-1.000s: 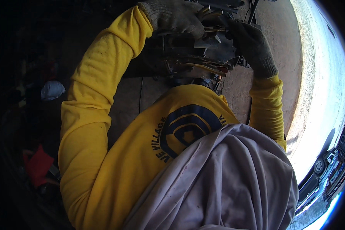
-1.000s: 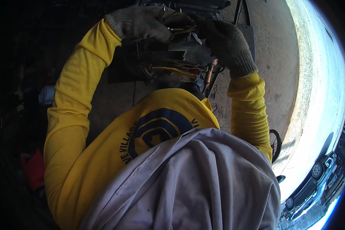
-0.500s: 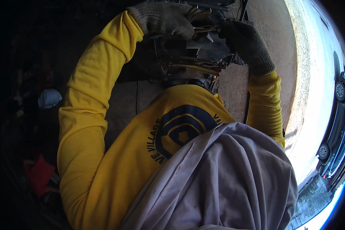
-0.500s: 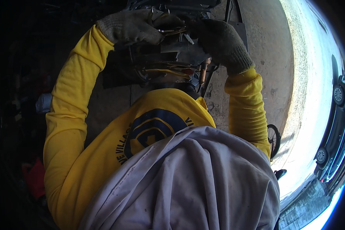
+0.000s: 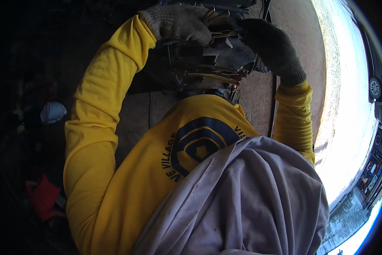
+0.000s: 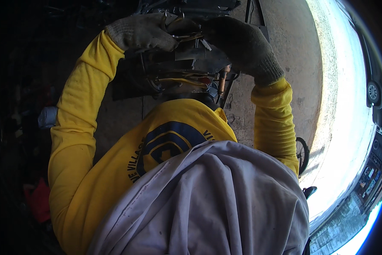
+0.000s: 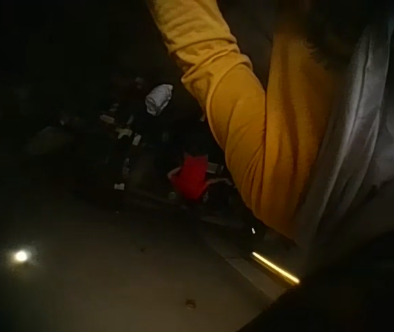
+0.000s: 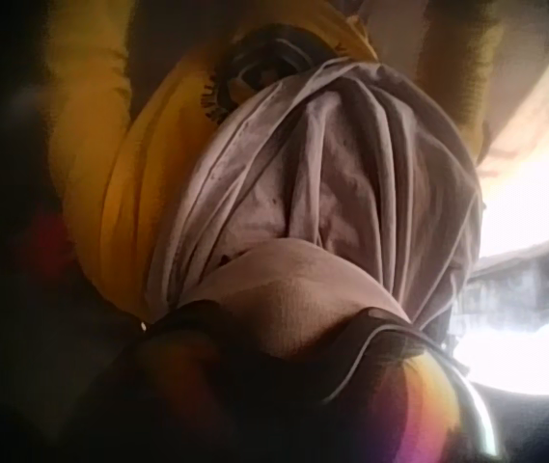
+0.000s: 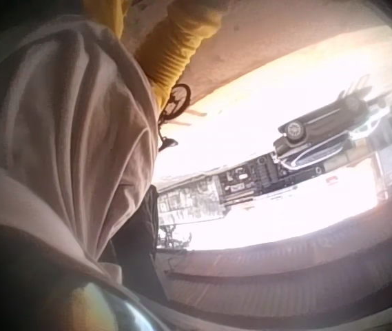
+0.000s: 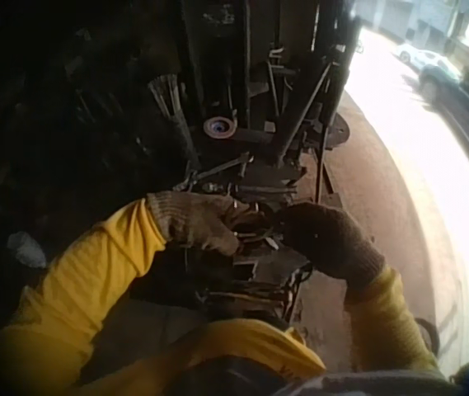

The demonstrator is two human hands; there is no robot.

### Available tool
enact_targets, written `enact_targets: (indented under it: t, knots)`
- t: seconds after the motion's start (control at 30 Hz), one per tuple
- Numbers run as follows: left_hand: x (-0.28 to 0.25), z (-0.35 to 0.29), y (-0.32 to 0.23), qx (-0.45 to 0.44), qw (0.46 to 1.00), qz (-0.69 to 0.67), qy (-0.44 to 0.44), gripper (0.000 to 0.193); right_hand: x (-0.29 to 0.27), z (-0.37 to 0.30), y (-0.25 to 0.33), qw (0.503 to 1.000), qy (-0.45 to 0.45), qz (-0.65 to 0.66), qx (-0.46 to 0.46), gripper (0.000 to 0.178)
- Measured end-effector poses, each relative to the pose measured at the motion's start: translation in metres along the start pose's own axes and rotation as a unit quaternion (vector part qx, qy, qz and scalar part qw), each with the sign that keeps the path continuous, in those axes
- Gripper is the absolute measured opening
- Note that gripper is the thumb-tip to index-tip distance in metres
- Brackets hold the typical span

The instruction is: The person positions and secures metal rods within a circular frame using clamps and then welds them into place with a welding torch.

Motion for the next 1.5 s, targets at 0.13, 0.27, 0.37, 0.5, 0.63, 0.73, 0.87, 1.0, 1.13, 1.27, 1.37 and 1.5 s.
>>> enact_targets:
  t: [0.13, 0.27, 0.37, 0.5, 0.63, 0.73, 0.87, 1.0, 1.13, 1.27, 1.37, 1.5]
  knots:
    - [0.000, -0.008, 0.030, 0.009, 0.999, 0.009, -0.033, 0.047, -0.004, 0.007, 0.013, 1.000, -0.014, 0.013, 0.003, 0.032]
    - [-0.005, -0.004, -0.015, 0.089, 0.987, -0.081, 0.105, 0.051, 0.001, 0.004, 0.001, 0.994, -0.009, 0.015, 0.106, 0.021]
    - [0.004, 0.004, -0.017, -0.157, 0.987, 0.001, 0.035, 0.056, 0.014, 0.002, 0.003, 0.988, 0.033, -0.149, 0.021, 0.018]
    - [0.007, 0.003, -0.015, -0.148, 0.988, -0.010, 0.030, 0.057, 0.026, -0.017, -0.023, 0.918, 0.019, 0.076, 0.388, 0.021]
    - [-0.001, -0.005, -0.039, -0.055, 0.995, 0.075, -0.020, 0.055, 0.026, -0.030, -0.037, 0.903, 0.050, 0.156, 0.397, 0.021]
    - [-0.017, -0.014, -0.023, 0.037, 0.998, 0.031, 0.027, 0.053, -0.001, -0.005, -0.011, 0.972, -0.043, 0.132, 0.189, 0.020]
    - [-0.005, -0.013, -0.039, 0.039, 0.993, 0.103, 0.029, 0.047, -0.002, 0.005, 0.001, 0.998, 0.007, -0.013, 0.065, 0.021]
    - [-0.001, -0.016, -0.044, 0.149, 0.938, 0.308, -0.046, 0.045, 0.008, 0.005, 0.016, 0.981, 0.036, -0.177, -0.070, 0.020]
    - [-0.001, -0.016, 0.001, 0.108, 0.977, 0.177, -0.047, 0.044, 0.022, 0.005, -0.008, 0.983, 0.061, -0.061, 0.165, 0.027]
    - [0.004, -0.009, -0.027, 0.129, 0.949, 0.285, -0.050, 0.043, 0.021, -0.009, -0.020, 0.952, -0.036, 0.154, 0.263, 0.046]
    - [0.019, 0.010, -0.003, -0.160, 0.956, -0.240, 0.053, 0.046, 0.014, 0.009, 0.004, 0.959, -0.041, 0.198, 0.196, 0.055]
    - [0.014, 0.000, 0.028, 0.060, 0.998, -0.034, -0.013, 0.048, 0.022, 0.028, 0.019, 0.949, -0.005, 0.203, 0.240, 0.062]
Point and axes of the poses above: each hand's wrist, its own z-axis towards the middle knuckle, its own x-axis out of the palm, y = z × x, the point moved 8 cm from there along z, towards the middle knuckle, and after that the axes turned 8 degrees about -x, right-handed, at the moved point
